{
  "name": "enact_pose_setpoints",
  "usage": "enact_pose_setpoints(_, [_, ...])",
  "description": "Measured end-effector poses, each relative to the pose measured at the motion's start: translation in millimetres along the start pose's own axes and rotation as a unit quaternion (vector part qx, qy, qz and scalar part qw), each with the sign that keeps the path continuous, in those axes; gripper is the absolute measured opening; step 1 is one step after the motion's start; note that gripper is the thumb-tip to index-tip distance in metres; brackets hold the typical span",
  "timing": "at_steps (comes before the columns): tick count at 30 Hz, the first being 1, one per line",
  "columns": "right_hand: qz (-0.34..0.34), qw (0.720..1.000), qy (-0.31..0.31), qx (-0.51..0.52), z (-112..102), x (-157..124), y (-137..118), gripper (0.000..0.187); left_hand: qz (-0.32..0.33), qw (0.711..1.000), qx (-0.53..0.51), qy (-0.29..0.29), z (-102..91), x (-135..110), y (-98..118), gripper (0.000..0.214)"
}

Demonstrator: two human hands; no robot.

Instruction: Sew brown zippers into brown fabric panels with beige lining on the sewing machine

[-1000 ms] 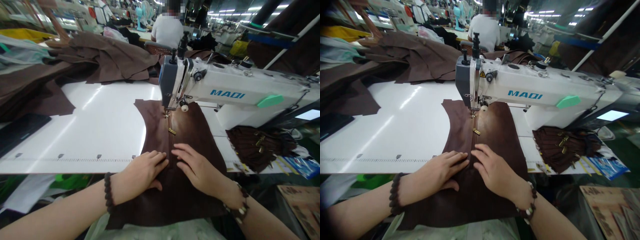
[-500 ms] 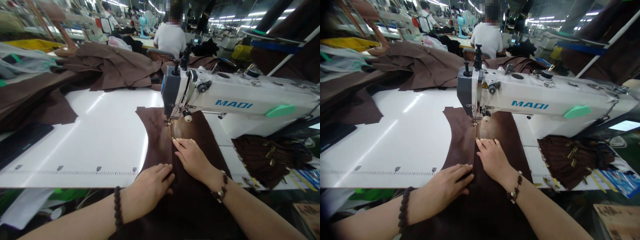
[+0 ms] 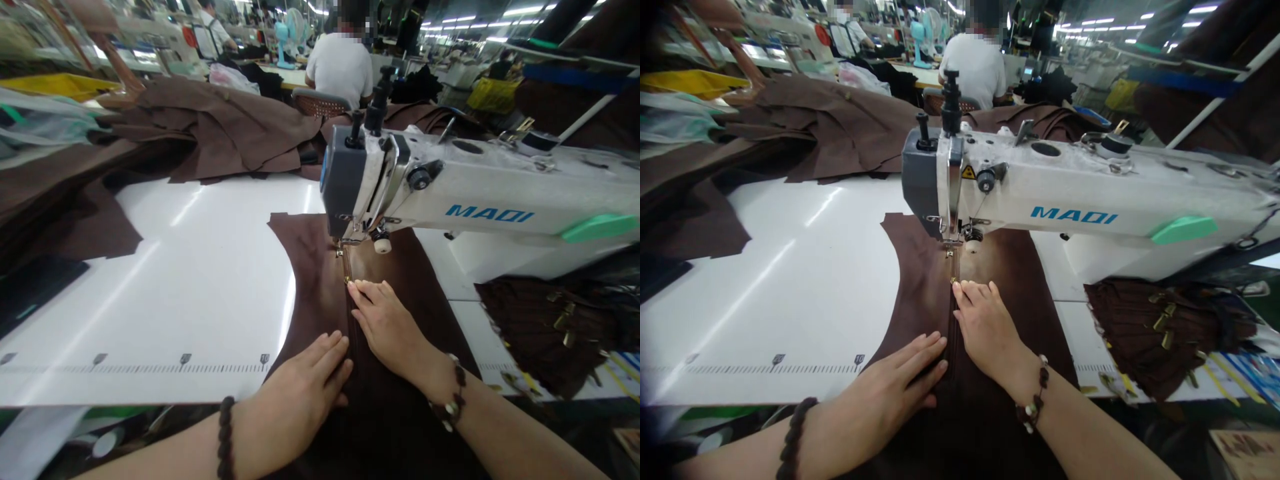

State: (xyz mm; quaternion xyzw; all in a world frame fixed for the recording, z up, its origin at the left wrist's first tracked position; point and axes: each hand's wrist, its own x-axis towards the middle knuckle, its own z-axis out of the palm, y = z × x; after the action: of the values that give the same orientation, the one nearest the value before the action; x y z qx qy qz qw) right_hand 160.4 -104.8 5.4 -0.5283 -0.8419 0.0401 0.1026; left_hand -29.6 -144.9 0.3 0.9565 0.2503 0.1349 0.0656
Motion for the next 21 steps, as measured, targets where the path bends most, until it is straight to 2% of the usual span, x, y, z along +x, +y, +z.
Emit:
enact_pose_setpoints(6, [-0.002, 1.0, 0.013, -0.014, 5, 14, 3, 0.039, -0.005, 1.0, 0.009, 0.011, 0.5, 7, -13, 0.031])
enact_pose_setpoints(15, [0.059, 0.998, 0.016, -0.028, 6, 43, 0, 0.042, -0.003, 1.0, 0.004, -0.007, -3.4, 19, -34, 0.031])
enact_pose_setpoints(21, [0.024, 0.999, 0.029, 0.0, 6, 55, 13, 0.043, -0.003, 1.0, 0.006, -0.016, -3.3, 26, -47, 0.032])
